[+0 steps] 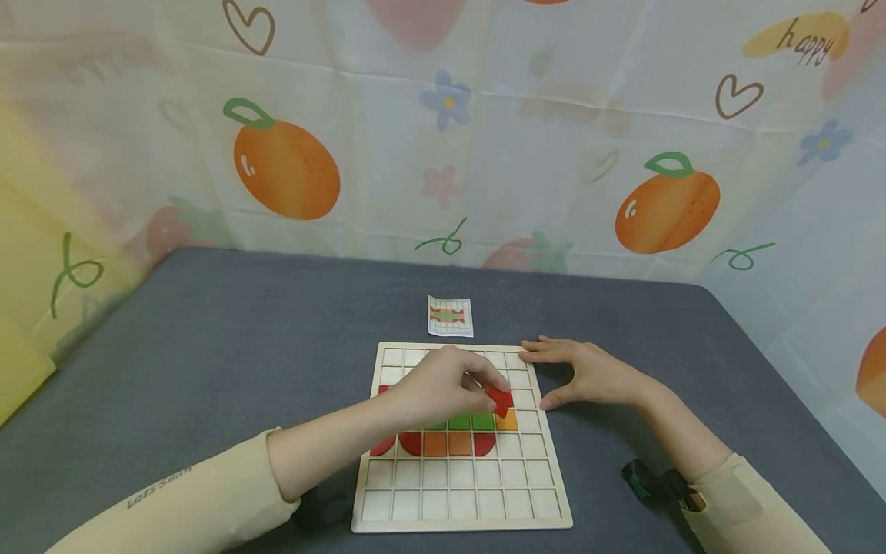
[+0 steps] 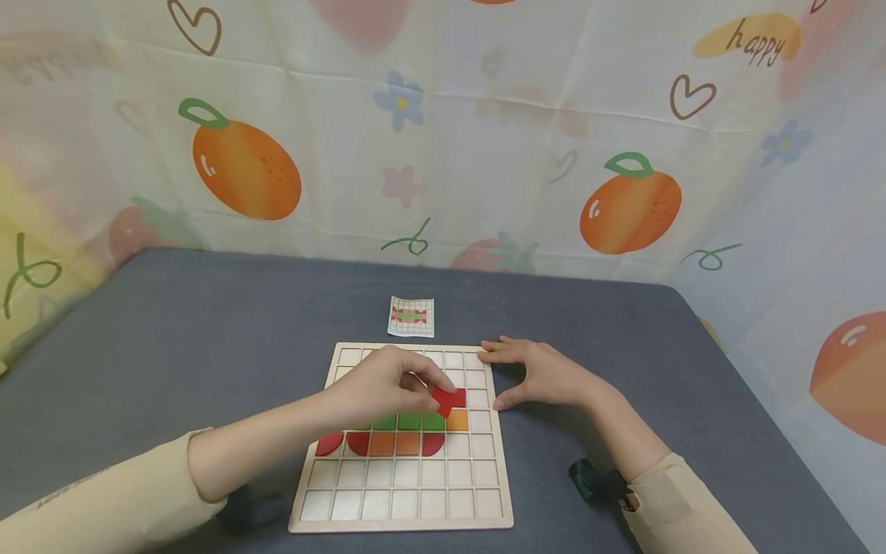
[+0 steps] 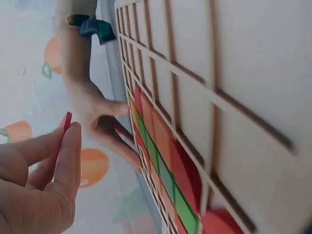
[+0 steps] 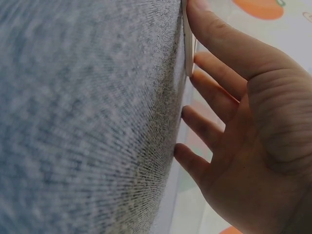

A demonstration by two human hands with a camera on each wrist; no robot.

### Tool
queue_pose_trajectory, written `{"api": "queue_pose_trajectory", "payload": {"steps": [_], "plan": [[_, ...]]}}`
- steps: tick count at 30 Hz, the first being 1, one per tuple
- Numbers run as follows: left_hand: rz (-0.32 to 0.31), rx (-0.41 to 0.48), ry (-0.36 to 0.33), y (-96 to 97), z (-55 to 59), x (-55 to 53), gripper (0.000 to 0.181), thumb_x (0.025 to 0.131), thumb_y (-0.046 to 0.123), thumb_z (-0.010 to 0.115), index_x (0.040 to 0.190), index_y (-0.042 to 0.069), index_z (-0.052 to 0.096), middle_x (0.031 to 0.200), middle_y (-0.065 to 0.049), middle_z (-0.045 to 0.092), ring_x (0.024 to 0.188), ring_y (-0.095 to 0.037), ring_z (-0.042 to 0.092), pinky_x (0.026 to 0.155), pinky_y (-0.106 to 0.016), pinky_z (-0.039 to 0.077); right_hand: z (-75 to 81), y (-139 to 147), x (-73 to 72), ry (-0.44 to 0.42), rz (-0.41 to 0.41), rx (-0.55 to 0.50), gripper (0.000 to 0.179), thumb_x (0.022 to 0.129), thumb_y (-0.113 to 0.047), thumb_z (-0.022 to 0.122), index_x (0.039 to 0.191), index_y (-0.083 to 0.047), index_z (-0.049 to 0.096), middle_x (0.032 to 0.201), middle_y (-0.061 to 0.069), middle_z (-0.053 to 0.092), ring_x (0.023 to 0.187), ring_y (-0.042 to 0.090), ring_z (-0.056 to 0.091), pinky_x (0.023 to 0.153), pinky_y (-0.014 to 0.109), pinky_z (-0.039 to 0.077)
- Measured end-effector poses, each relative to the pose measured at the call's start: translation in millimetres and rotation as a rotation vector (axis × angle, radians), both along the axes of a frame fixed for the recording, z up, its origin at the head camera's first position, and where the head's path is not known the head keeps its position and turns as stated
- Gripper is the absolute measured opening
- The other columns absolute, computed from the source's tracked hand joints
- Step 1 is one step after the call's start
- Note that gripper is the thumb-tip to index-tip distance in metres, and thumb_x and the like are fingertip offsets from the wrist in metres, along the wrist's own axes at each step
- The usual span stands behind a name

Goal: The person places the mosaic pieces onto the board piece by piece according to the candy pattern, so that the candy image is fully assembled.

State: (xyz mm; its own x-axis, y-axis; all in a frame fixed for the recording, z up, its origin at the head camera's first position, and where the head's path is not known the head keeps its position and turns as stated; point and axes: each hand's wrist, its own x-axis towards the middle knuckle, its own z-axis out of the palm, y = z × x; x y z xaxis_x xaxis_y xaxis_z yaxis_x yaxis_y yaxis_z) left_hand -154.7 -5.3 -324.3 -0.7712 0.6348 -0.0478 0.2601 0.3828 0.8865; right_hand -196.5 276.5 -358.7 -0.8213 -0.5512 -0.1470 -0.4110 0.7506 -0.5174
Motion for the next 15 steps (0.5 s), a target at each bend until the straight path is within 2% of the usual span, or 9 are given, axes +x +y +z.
{"api": "queue_pose_trajectory", "payload": {"steps": [6, 10, 15], "plan": [[0.015, -0.044, 0.012, 19.9, -9.8, 2.5, 0.019, 0.082, 0.004, 0.076, 0.100, 0.009, 0.078, 0.086, -0.004, 0.078, 0.069, -0.002, 0.061, 0.064, -0.018, 0.049, -0.9, 0, -0.8, 0.005, 0.016, 0.002, 0.082, 0.074, -0.050, 0.080, 0.146, -0.022, 0.050, 0.158, 0.003, 0.041, 0.151, 0.038, 0.025, 0.113, 0.067, 0.029], [-0.011, -0.081, 0.012, 25.9, -18.7, 5.2, 0.017, 0.078, 0.003, 0.080, 0.095, 0.006, 0.079, 0.080, -0.004, 0.077, 0.066, -0.002, 0.060, 0.062, -0.018, 0.047, -1.6, 0, -0.9, 0.010, 0.022, 0.000, 0.083, 0.074, -0.051, 0.080, 0.146, -0.021, 0.050, 0.158, 0.003, 0.042, 0.151, 0.038, 0.026, 0.113, 0.066, 0.030], [-0.048, -0.116, 0.049, 28.3, -24.6, 7.7, 0.013, 0.076, 0.002, 0.081, 0.088, 0.005, 0.079, 0.072, -0.004, 0.075, 0.060, -0.001, 0.058, 0.059, -0.017, 0.046, -1.5, 0, -0.8, 0.014, 0.023, 0.000, 0.083, 0.074, -0.052, 0.080, 0.145, -0.022, 0.050, 0.158, 0.003, 0.042, 0.151, 0.038, 0.026, 0.113, 0.066, 0.030]]}}
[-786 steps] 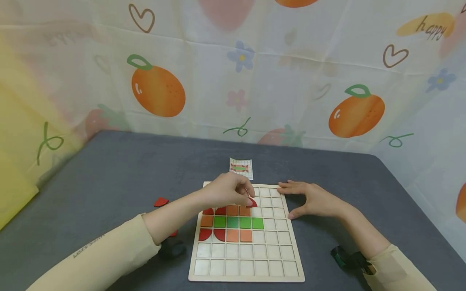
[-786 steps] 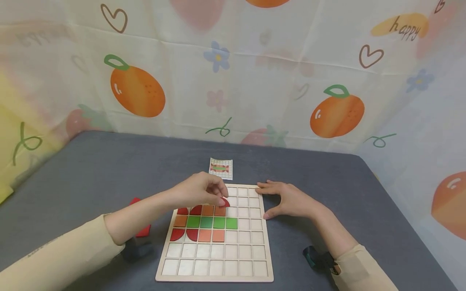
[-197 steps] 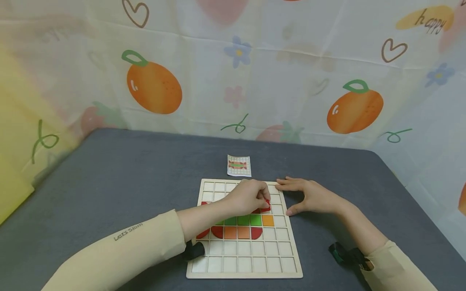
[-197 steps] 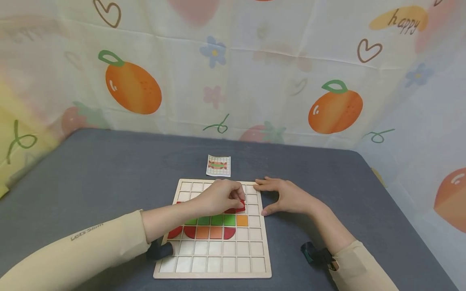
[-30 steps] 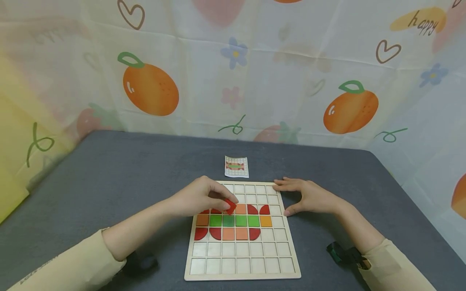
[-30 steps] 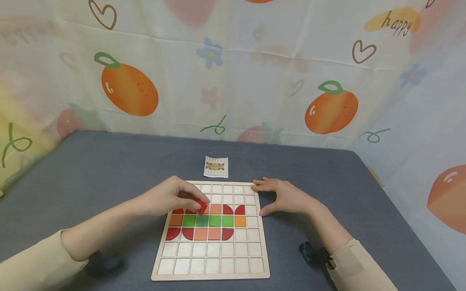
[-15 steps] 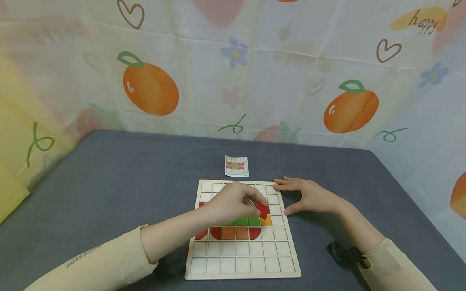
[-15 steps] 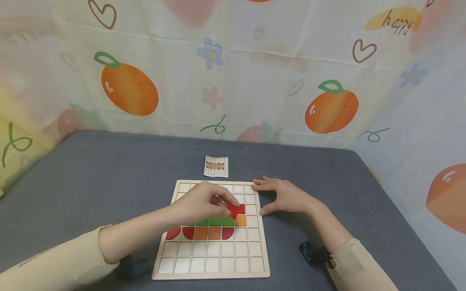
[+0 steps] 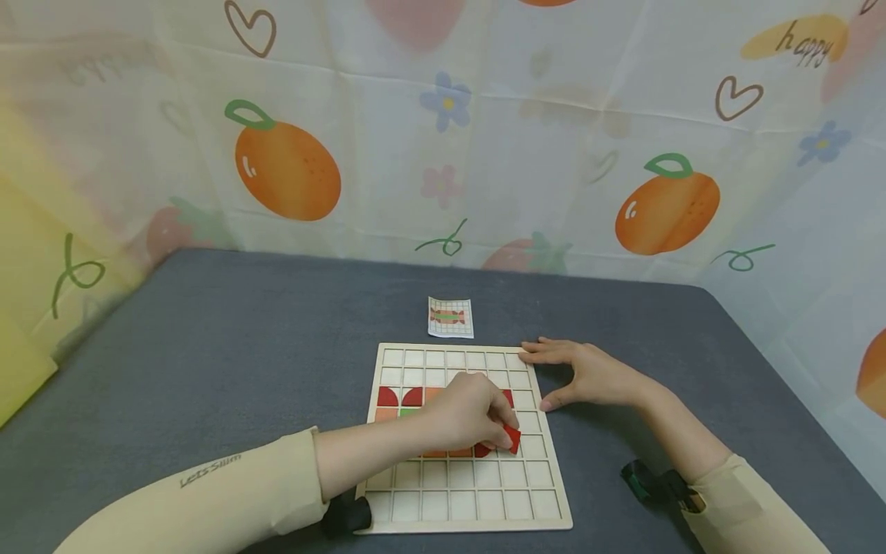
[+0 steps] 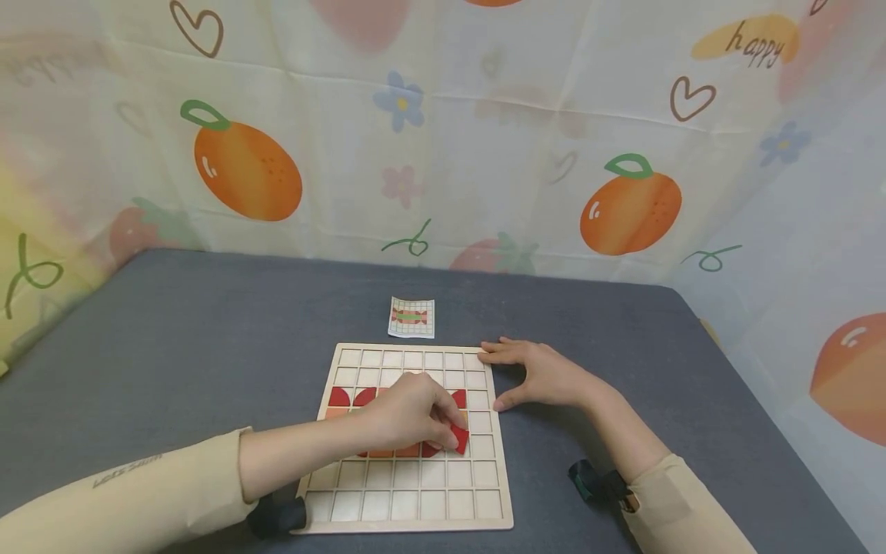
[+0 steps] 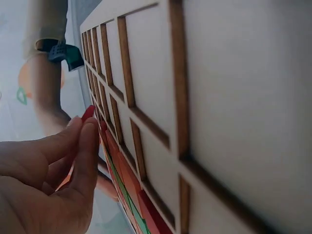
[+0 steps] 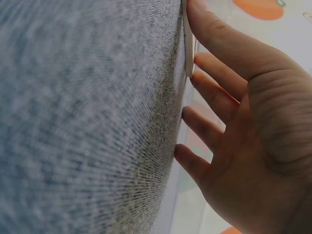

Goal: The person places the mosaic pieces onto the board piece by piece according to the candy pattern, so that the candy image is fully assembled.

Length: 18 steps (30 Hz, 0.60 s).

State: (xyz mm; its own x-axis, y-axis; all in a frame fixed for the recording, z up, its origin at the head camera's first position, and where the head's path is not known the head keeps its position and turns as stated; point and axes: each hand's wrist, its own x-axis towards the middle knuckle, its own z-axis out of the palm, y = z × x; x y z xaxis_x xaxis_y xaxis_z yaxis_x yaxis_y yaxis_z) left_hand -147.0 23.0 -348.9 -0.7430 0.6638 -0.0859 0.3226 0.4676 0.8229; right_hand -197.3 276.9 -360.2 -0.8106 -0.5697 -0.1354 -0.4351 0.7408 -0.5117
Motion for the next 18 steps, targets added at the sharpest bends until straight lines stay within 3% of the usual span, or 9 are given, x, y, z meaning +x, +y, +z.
{"api": "queue_pose_trajectory", "payload": {"steps": [9, 18], "plan": [[-0.030, -0.044, 0.034, 1.7, -6.2, 0.5, 0.007, 0.077, 0.008, 0.082, 0.082, 0.007, 0.076, 0.062, 0.002, 0.069, 0.048, 0.000, 0.052, 0.052, -0.015, 0.041, 0.5, -0.1, 0.5, 0.004, 0.005, 0.000, 0.083, 0.074, -0.052, 0.080, 0.145, -0.021, 0.051, 0.157, 0.004, 0.042, 0.151, 0.039, 0.027, 0.113, 0.067, 0.030], [-0.060, -0.076, 0.135, 1.3, -6.4, 1.6, 0.010, 0.077, 0.010, 0.083, 0.077, 0.010, 0.073, 0.061, 0.005, 0.064, 0.051, 0.001, 0.048, 0.053, -0.015, 0.039, 0.7, -0.8, 1.2, 0.007, -0.008, -0.001, 0.082, 0.073, -0.051, 0.081, 0.144, -0.022, 0.052, 0.157, 0.003, 0.043, 0.151, 0.038, 0.027, 0.113, 0.067, 0.030]]}}
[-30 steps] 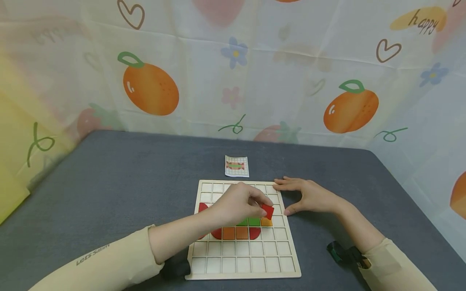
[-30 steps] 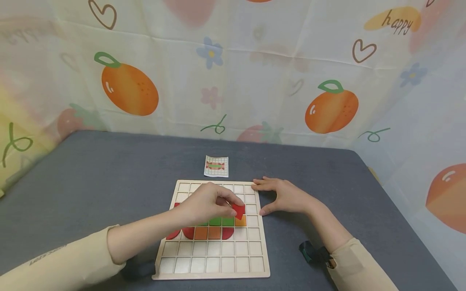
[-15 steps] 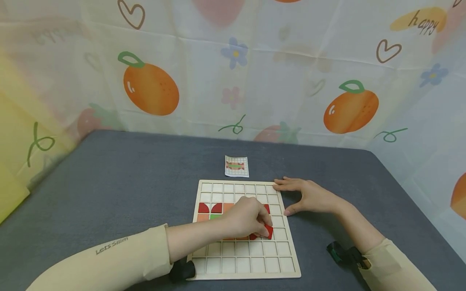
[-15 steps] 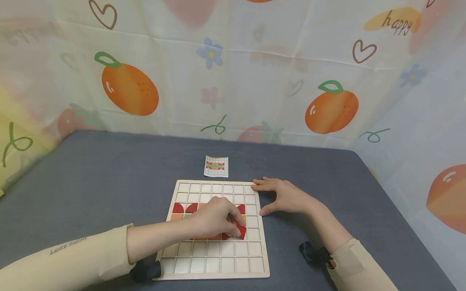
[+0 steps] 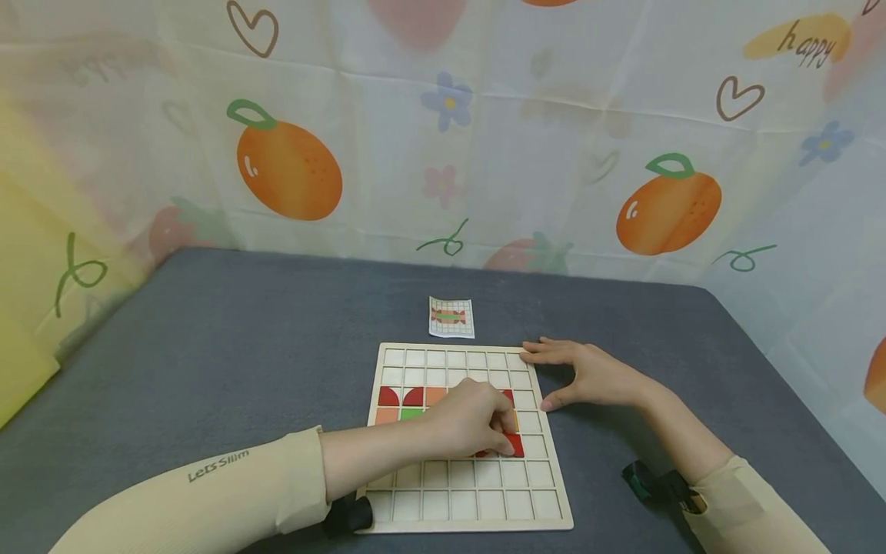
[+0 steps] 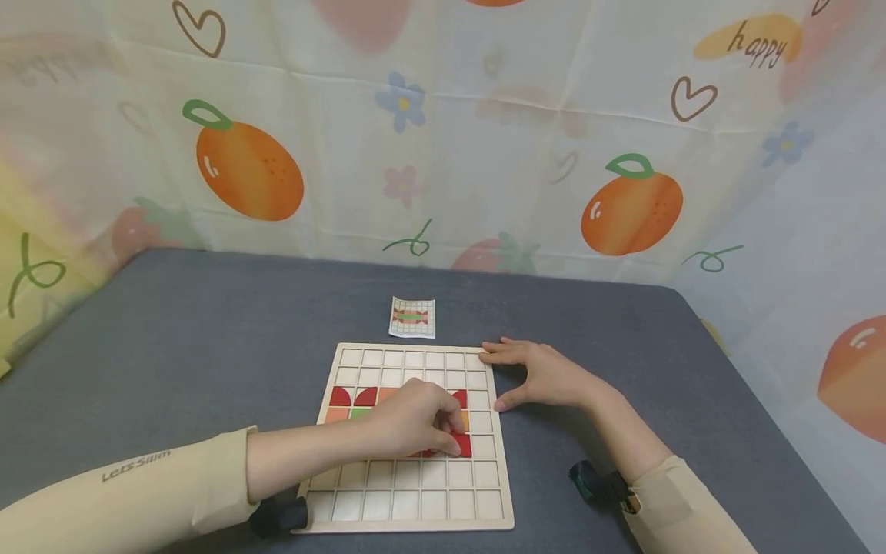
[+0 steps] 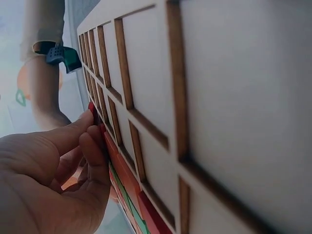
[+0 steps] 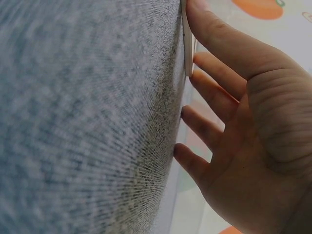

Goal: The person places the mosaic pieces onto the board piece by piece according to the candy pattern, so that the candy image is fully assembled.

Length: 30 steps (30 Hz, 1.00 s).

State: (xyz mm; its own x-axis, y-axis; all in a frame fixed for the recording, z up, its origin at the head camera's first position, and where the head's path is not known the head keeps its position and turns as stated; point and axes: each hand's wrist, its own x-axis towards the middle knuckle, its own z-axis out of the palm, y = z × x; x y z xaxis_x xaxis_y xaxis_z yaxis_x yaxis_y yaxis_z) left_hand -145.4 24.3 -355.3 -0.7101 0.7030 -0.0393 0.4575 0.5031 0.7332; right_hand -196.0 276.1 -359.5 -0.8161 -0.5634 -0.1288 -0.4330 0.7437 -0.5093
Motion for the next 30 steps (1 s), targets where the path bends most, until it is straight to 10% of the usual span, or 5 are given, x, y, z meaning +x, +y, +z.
{"api": "queue_pose_trajectory", "payload": {"steps": [22, 30], "plan": [[-0.011, 0.043, 0.058, -4.2, 9.2, -5.3, 0.005, 0.085, 0.012, 0.076, 0.086, 0.008, 0.073, 0.070, 0.002, 0.067, 0.060, 0.000, 0.048, 0.060, -0.016, 0.041, -2.0, 1, 1.0, 0.001, 0.003, -0.005, 0.082, 0.073, -0.052, 0.081, 0.144, -0.023, 0.052, 0.157, 0.003, 0.043, 0.151, 0.038, 0.027, 0.113, 0.067, 0.030], [0.123, 0.073, 0.083, -40.1, 32.3, -18.0, 0.012, 0.095, 0.016, 0.064, 0.095, 0.012, 0.075, 0.087, -0.002, 0.073, 0.067, -0.007, 0.058, 0.062, -0.021, 0.046, -3.5, -1, 0.4, -0.011, -0.007, 0.000, 0.081, 0.074, -0.051, 0.081, 0.144, -0.024, 0.052, 0.157, 0.002, 0.043, 0.151, 0.038, 0.026, 0.113, 0.067, 0.029]]}}
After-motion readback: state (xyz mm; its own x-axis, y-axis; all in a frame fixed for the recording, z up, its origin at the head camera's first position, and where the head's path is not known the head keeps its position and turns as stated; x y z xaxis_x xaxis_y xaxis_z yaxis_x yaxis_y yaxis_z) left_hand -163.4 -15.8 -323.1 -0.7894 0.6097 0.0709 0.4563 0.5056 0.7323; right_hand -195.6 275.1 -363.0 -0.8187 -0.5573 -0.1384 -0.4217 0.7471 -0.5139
